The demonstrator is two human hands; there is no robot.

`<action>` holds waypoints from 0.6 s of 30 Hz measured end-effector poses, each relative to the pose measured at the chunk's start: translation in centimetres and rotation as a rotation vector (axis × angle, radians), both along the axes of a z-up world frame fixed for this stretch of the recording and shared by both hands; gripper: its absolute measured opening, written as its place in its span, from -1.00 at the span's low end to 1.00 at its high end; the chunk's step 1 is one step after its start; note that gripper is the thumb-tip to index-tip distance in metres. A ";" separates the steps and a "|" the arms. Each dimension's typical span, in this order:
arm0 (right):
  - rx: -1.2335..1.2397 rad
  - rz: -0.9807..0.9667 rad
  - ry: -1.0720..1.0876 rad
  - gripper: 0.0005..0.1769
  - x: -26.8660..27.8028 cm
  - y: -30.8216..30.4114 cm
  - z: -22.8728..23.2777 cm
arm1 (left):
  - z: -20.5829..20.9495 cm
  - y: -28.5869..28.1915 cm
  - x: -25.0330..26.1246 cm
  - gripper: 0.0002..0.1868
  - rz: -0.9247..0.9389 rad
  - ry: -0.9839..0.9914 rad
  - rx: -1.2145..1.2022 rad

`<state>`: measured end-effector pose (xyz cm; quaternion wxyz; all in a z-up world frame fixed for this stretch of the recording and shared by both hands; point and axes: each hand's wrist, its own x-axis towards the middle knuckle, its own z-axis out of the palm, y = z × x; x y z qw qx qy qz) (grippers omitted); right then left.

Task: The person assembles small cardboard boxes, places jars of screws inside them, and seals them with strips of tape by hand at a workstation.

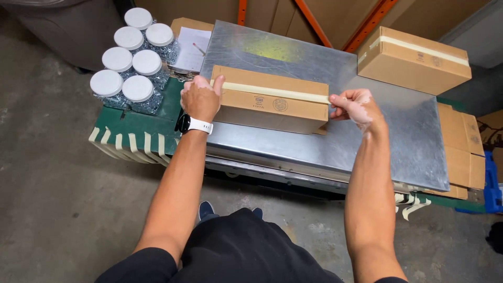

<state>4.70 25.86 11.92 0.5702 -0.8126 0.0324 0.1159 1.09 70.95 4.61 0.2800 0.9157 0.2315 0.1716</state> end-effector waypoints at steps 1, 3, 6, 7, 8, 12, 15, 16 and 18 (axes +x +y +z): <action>0.001 -0.001 -0.001 -0.64 0.2 -0.2 -1.3 | 0.0 -0.1 0.0 -0.34 -0.001 -0.001 0.001; 0.084 -0.068 0.004 -0.60 0.7 -0.3 -4.1 | -0.1 0.1 -0.1 -0.35 -0.006 0.005 0.013; 0.209 -0.161 0.065 -0.54 1.8 -1.7 -9.0 | 0.0 0.1 -0.2 -0.36 -0.022 0.008 0.001; 0.210 -0.161 0.067 -0.54 0.8 -0.9 -8.6 | 0.1 0.1 -0.3 -0.36 -0.022 0.010 0.002; 0.318 -0.203 0.156 -0.44 -0.2 0.0 -8.2 | 0.2 0.2 -0.3 -0.35 -0.038 0.015 0.002; 0.643 -0.339 0.363 -0.30 -5.1 5.6 -3.0 | 0.7 -0.3 -0.5 -0.38 -0.016 0.002 0.011; 0.647 -0.376 0.490 -0.33 -2.7 3.6 -7.0 | 0.4 -0.3 -0.5 -0.37 -0.010 -0.014 0.037; 0.649 -0.371 0.487 -0.33 -1.8 2.1 -9.4 | 0.4 -0.7 -0.5 -0.37 -0.007 -0.019 0.039; -0.275 -0.672 -0.319 -0.48 0.5 0.1 -14.2 | 0.5 -0.8 -0.8 -0.38 0.000 -0.034 0.042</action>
